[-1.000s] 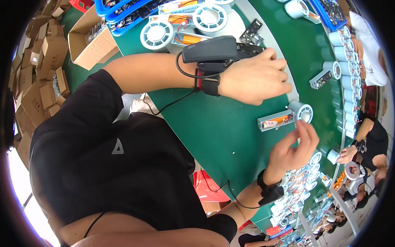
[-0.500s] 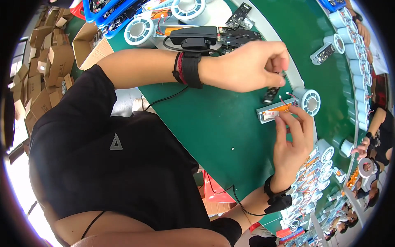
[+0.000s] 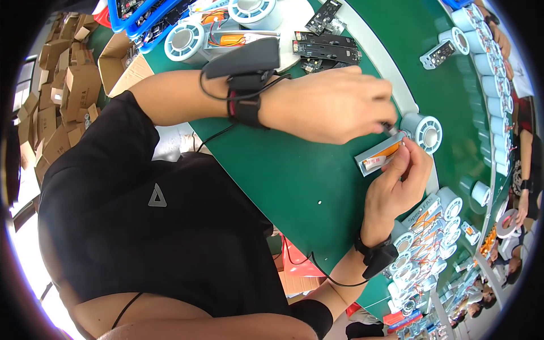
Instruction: The person assembles a handheld fan by connecting a circuit board to a battery, fitting the components into a plastic housing, and placing the assembly onto a tray.
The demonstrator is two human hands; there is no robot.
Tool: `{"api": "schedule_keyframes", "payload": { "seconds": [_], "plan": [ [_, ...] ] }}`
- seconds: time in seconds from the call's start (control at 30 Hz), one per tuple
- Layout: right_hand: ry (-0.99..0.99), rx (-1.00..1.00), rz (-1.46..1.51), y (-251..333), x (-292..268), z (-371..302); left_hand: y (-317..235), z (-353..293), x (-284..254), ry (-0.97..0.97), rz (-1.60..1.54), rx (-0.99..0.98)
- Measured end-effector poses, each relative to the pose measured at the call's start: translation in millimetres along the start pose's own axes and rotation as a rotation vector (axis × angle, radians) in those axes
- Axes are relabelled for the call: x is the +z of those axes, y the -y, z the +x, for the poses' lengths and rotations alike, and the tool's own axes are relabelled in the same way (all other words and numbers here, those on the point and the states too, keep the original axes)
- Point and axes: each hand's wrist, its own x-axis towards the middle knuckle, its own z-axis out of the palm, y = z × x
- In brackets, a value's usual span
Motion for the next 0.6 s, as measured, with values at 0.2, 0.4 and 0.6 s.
{"api": "schedule_keyframes", "payload": {
  "seconds": [0.2, 0.4, 0.6],
  "plan": [
    [-0.103, -0.193, -0.152, -13.4, 1.3, -0.6, -4.7, 1.4, 36.5, -0.188, -0.681, -0.162],
    [-0.116, -0.128, -0.094, -17.7, -1.1, -5.1, -11.1, 2.7, 28.2, -0.068, -0.784, -0.325],
    [-0.207, -0.36, -0.235, -15.7, 2.8, 0.4, -11.9, 4.3, 37.3, -0.093, -0.862, -0.348]
  ]
}}
